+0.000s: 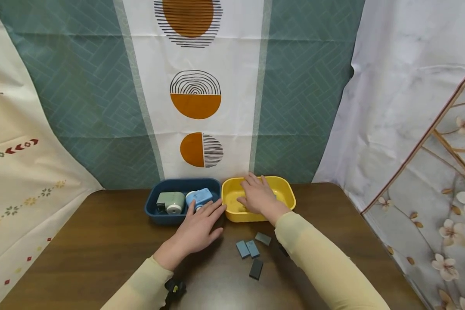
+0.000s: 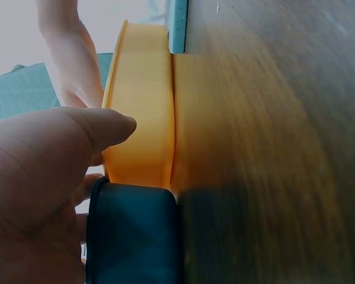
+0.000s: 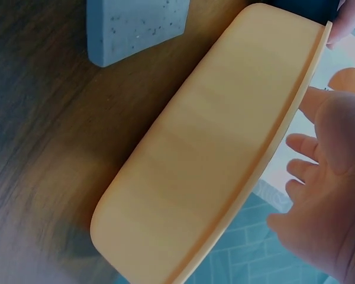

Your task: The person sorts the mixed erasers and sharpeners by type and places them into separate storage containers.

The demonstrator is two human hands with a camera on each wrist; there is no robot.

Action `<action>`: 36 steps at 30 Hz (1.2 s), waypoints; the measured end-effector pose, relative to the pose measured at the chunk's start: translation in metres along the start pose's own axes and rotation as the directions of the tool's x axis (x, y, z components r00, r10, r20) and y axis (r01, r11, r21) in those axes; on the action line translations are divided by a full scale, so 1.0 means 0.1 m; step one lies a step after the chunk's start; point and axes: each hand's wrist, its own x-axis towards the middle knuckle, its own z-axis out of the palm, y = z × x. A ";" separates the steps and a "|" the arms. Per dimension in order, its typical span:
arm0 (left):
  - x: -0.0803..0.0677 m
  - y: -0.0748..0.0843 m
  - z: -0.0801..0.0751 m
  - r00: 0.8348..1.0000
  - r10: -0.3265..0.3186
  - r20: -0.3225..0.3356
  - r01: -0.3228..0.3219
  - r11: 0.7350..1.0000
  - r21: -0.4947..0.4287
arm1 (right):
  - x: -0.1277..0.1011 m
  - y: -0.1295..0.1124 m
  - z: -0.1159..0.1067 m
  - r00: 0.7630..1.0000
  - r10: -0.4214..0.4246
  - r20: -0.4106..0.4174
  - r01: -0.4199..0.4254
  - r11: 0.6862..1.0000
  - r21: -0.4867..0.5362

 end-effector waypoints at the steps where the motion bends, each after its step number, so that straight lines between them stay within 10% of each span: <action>1: 0.00 0.00 0.00 1.000 0.000 -0.001 0.000 1.000 0.001 | -0.01 0.01 -0.01 1.000 0.001 0.001 -0.001 1.000 -0.001; 36: 0.01 0.01 -0.01 1.000 -0.003 0.010 0.003 1.000 -0.001 | -0.52 0.30 -0.16 0.990 -0.081 -0.118 0.076 0.996 -0.041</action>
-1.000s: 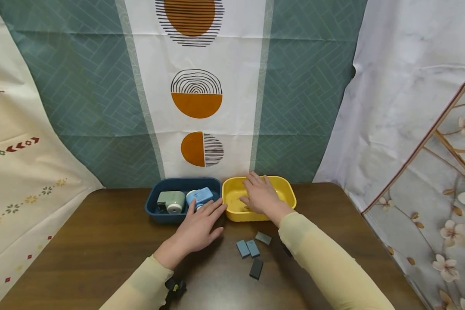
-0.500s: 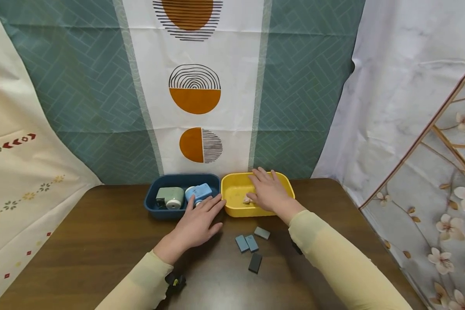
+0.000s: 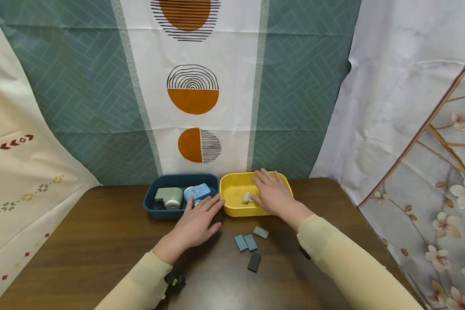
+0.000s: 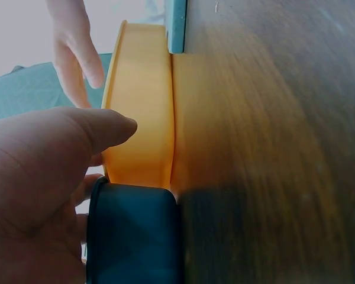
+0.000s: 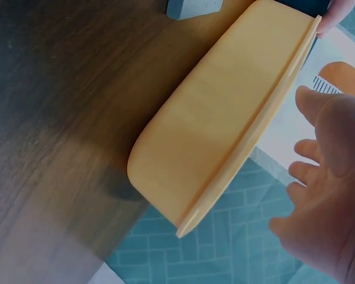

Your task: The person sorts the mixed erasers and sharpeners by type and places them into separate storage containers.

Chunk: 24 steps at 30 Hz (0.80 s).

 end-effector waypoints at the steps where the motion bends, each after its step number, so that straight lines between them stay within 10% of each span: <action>1: 0.00 0.00 0.00 1.000 -0.002 0.000 0.002 1.000 -0.002 | -0.01 0.00 0.00 1.000 -0.001 -0.002 0.001 1.000 0.001; 24: -0.01 -0.01 -0.02 1.000 -0.005 0.015 0.005 1.000 0.005 | -0.34 0.02 -0.05 0.999 -0.021 -0.047 0.021 1.000 -0.008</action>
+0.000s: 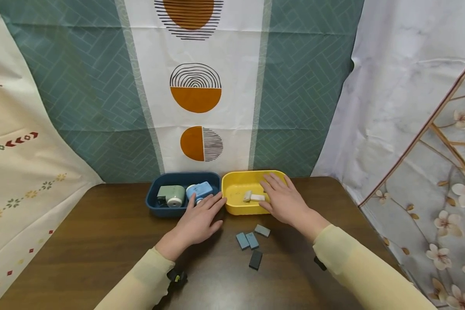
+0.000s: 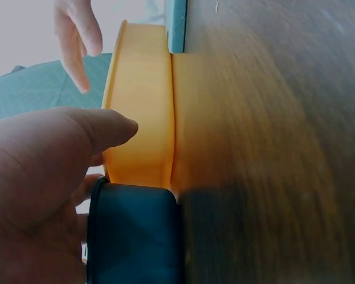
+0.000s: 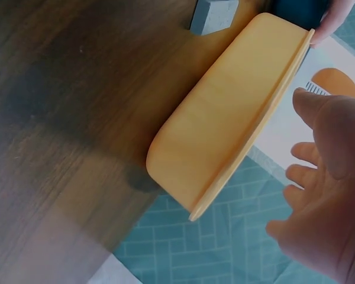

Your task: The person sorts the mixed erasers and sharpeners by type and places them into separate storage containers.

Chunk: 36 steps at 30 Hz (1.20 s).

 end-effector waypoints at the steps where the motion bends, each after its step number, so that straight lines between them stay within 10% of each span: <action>1: 0.01 0.00 0.00 1.000 0.002 0.001 -0.002 1.000 0.000 | -0.02 0.00 -0.01 1.000 -0.002 -0.002 0.002 1.000 -0.002; 36: 0.01 0.02 -0.02 1.000 0.005 -0.003 -0.005 1.000 -0.027 | -0.49 -0.10 -0.11 0.995 -0.066 -0.069 0.065 0.998 -0.020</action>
